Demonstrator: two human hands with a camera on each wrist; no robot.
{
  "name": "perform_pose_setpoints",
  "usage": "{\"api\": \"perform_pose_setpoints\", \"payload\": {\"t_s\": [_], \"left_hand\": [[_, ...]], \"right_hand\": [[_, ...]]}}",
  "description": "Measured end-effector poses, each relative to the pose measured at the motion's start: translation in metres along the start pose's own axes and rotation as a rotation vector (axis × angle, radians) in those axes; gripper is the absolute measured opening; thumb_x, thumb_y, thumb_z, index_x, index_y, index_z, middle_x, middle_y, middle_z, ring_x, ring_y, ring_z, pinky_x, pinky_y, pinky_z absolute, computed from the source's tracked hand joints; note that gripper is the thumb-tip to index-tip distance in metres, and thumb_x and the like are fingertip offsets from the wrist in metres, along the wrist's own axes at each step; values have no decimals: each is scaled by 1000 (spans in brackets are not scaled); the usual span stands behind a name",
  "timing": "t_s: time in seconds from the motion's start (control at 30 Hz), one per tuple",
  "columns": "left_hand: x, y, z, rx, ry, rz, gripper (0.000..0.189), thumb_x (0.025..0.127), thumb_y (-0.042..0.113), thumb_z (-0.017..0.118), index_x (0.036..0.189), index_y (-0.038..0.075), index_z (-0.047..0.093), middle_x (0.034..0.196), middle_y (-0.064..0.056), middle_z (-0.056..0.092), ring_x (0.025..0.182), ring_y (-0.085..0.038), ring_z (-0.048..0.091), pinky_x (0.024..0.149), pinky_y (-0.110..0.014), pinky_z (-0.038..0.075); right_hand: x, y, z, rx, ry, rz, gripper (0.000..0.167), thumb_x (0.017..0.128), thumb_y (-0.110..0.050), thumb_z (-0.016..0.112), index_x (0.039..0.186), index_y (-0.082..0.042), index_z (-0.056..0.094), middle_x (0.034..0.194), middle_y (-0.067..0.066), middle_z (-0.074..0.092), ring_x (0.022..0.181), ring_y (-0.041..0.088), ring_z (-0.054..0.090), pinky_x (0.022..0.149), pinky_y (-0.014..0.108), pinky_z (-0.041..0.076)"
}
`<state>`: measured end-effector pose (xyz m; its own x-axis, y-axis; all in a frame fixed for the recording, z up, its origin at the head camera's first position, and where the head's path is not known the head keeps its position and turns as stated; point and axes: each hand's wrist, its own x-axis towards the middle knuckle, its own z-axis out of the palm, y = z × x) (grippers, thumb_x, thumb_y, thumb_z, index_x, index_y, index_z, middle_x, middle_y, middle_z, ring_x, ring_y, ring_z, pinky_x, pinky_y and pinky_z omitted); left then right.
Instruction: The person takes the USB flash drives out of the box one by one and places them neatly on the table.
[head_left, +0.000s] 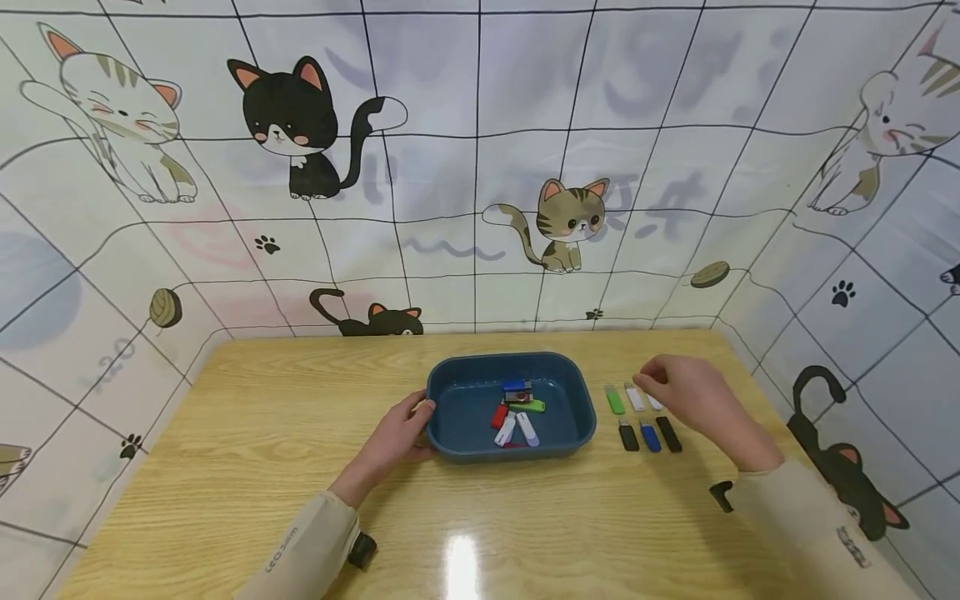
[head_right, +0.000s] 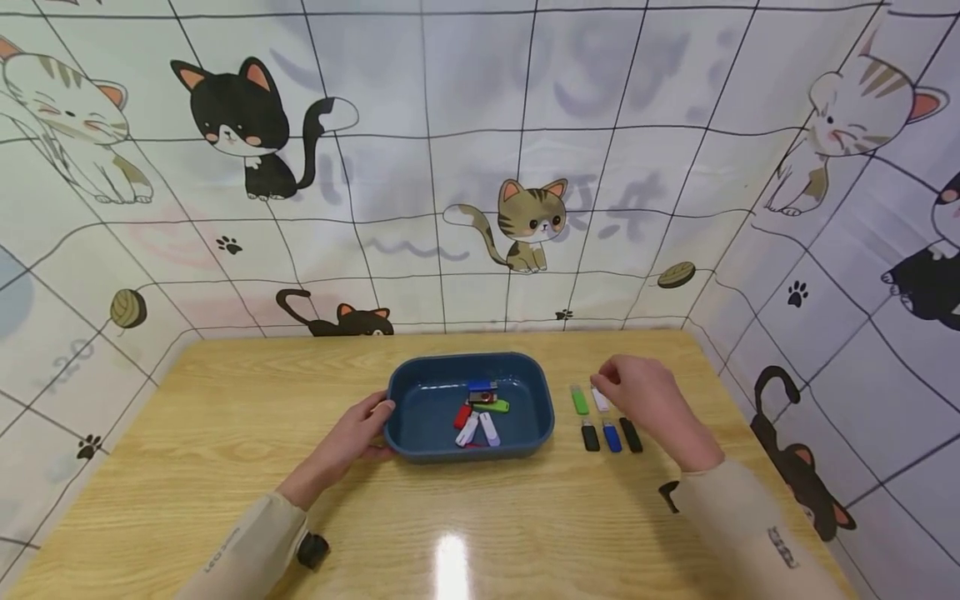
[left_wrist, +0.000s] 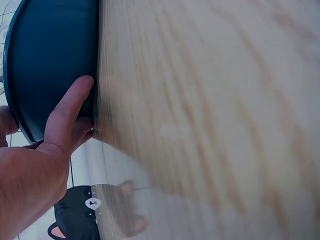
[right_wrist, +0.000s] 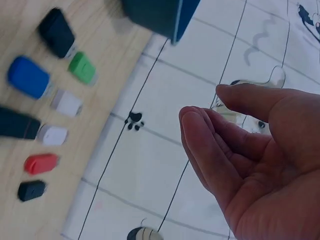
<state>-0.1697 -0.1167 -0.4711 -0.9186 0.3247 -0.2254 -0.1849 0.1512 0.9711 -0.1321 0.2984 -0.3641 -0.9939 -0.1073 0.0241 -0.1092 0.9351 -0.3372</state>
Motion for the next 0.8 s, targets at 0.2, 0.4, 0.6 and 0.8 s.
{"api": "perform_pose_setpoints", "payload": {"t_s": [0.2,0.4,0.6,0.8], "left_hand": [[1,-1,0,0,5,0,54,112,27,46,158,1,36,150,-33,46,131,-47,54,81,-48,63],[1,-1,1,1,10,-3,54,112,27,47,158,0,36,149,-34,46,132,-48,54,80,-49,63],[2,-1,1,10,10,1,54,112,26,47,158,0,36,148,-34,47,131,-47,55,80,-49,63],[2,-1,1,12,21,3,54,112,26,46,158,1,37,150,-33,47,131,-46,55,79,-48,63]], "right_hand": [[12,-30,0,22,-4,-46,25,103,-22,66,107,1,72,93,8,73,77,20,66,70,44,57],[29,-52,6,27,-38,-71,23,102,-21,67,108,0,73,93,6,74,79,20,67,73,43,58],[44,-67,16,11,-85,-98,22,102,-20,68,108,0,75,92,6,73,77,18,65,71,39,58],[55,-82,36,-25,-146,-199,18,101,-17,69,104,-2,77,93,6,74,76,16,66,72,38,59]]}}
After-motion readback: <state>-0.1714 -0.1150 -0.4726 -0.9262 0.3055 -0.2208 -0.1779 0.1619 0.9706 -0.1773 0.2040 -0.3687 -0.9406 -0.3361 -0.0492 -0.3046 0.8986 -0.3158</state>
